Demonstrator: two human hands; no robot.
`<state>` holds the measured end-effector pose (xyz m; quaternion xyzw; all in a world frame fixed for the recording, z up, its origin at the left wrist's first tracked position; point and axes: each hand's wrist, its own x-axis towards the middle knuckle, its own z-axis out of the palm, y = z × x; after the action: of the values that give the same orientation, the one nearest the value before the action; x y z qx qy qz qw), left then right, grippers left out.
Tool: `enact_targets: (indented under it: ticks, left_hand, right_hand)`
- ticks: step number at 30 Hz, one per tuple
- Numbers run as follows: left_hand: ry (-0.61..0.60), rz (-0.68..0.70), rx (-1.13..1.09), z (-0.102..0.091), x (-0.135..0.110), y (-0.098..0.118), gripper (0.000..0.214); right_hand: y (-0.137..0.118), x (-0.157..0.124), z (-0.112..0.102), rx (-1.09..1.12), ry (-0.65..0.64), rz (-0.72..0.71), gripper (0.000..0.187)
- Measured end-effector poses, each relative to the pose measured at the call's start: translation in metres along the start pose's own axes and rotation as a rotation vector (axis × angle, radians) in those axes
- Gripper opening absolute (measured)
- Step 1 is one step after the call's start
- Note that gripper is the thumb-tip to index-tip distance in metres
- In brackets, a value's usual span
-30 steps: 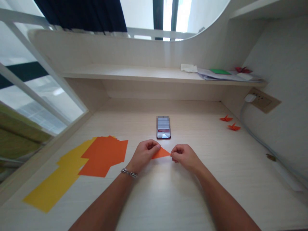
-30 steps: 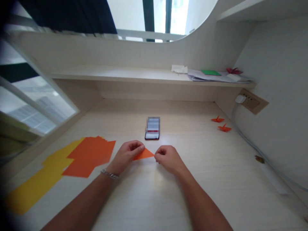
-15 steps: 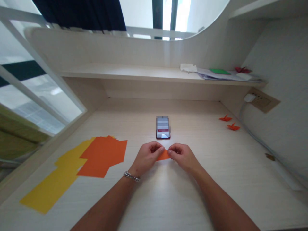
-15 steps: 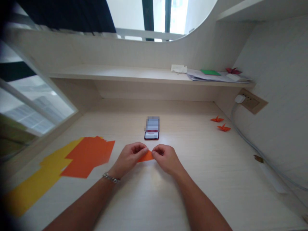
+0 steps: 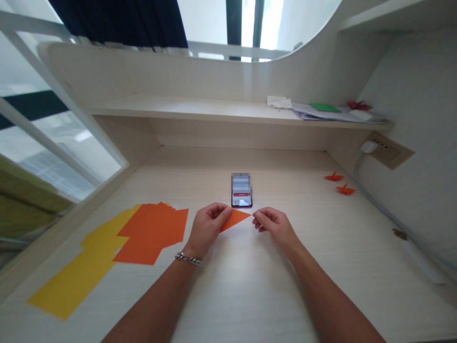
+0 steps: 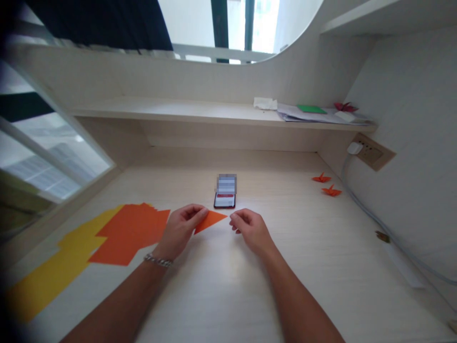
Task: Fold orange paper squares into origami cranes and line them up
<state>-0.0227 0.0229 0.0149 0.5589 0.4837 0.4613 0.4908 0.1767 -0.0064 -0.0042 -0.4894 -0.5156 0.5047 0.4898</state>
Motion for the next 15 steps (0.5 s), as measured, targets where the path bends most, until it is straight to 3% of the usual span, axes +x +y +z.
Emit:
enact_targets:
  ticks: [7,11,15]
  left_hand:
    - [-0.212,-0.021,0.001,0.0118,-0.0063,-0.0006,0.018]
    - [-0.337,0.030,0.196,0.0126,-0.0090,-0.0006,0.013]
    - [-0.381,0.062,0.321,0.0118,-0.0107,0.0020,0.014]
  right_hand:
    - [0.0028,-0.0023,0.0036,-0.194,0.046,-0.073,0.018]
    - [0.0010,-0.0050,0.0037,-0.318,-0.015,-0.086,0.014]
    - [0.0032,-0.0042,0.0045,-0.300,-0.046,-0.032,0.015]
